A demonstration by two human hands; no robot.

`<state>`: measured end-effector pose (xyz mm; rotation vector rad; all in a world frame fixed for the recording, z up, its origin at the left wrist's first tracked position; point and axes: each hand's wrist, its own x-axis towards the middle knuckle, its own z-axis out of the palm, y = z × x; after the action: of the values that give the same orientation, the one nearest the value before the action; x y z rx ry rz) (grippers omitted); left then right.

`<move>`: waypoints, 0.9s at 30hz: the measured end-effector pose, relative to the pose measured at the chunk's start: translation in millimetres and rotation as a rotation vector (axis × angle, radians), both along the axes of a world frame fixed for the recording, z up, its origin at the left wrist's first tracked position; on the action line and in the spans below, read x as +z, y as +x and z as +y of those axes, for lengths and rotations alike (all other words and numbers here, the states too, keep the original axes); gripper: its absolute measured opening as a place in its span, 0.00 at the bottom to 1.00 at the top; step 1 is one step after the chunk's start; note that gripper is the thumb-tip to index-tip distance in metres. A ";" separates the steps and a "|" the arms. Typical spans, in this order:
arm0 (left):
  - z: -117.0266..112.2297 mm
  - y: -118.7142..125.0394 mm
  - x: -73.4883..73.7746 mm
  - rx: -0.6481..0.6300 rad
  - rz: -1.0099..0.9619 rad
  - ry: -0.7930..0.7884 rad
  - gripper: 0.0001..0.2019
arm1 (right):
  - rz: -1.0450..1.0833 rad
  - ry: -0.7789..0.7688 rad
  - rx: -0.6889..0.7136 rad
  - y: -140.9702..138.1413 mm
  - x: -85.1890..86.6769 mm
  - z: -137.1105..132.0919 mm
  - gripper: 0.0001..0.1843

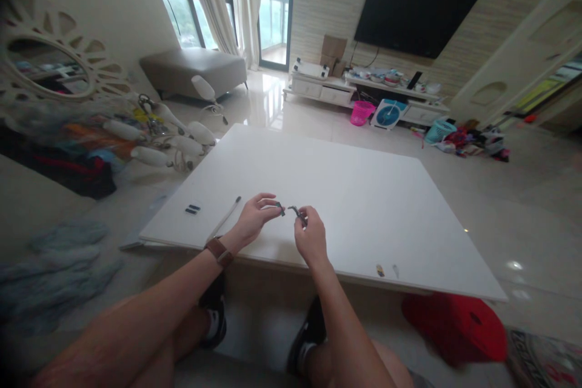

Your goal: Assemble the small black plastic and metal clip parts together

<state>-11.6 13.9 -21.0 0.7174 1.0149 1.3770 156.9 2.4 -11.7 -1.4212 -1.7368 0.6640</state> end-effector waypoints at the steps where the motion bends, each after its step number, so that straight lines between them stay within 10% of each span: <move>1: -1.2 0.4 0.8 -0.006 -0.015 -0.008 0.24 | 0.002 0.003 0.002 -0.4 0.6 -0.9 0.08; 27: -7.0 7.4 3.4 -0.111 -0.113 -0.027 0.20 | 0.174 -0.084 -0.006 -3.0 -0.5 -0.6 0.10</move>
<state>-4.3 7.0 -17.6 0.6589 0.8905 1.2902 153.9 1.8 -12.3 -1.3816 -1.5846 0.8408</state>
